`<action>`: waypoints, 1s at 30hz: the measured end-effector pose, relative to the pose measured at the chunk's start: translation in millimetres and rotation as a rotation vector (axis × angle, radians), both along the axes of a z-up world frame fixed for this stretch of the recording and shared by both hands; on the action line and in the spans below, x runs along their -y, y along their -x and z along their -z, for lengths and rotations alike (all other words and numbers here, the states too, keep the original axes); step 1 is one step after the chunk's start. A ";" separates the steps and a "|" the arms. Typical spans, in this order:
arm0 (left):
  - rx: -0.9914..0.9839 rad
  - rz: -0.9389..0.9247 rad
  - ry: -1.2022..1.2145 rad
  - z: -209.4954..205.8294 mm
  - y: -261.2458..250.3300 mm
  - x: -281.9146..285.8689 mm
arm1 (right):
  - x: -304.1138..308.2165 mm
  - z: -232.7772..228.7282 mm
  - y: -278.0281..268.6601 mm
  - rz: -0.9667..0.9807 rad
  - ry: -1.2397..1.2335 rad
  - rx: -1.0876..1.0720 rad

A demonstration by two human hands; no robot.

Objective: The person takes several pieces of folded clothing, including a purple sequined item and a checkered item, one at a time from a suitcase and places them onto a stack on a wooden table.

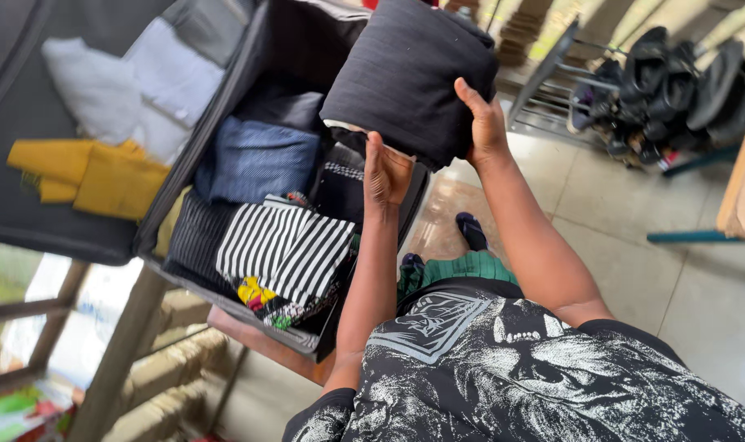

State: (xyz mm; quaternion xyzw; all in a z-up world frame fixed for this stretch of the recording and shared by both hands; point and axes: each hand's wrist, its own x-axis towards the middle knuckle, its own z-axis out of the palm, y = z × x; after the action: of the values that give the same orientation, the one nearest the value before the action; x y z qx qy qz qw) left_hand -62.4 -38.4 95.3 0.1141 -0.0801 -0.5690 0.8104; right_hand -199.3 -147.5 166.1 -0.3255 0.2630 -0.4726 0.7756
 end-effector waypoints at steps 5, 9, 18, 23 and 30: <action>0.225 0.187 0.162 3.2 49.4 28.4 | -16.0 -4.6 48.9 0.224 0.048 0.125; 0.190 0.232 -0.161 -7.5 86.1 48.8 | -27.4 15.0 85.7 0.240 0.017 0.104; 0.203 0.527 -0.149 -14.6 131.3 69.2 | -21.3 22.8 226.3 0.209 0.089 0.129; 0.365 0.697 -0.114 -25.8 199.1 77.0 | -47.6 -7.8 326.0 0.155 0.131 0.127; 0.572 0.993 -0.101 -53.9 321.0 68.2 | -85.0 -4.8 435.7 0.496 0.037 -0.221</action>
State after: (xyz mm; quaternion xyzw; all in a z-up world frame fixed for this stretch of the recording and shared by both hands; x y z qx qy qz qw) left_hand -383.4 -106.6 149.1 0.2509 -0.3130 -0.8309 0.3857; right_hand -635.0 -62.5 170.9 -0.3148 0.4092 -0.6143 0.5967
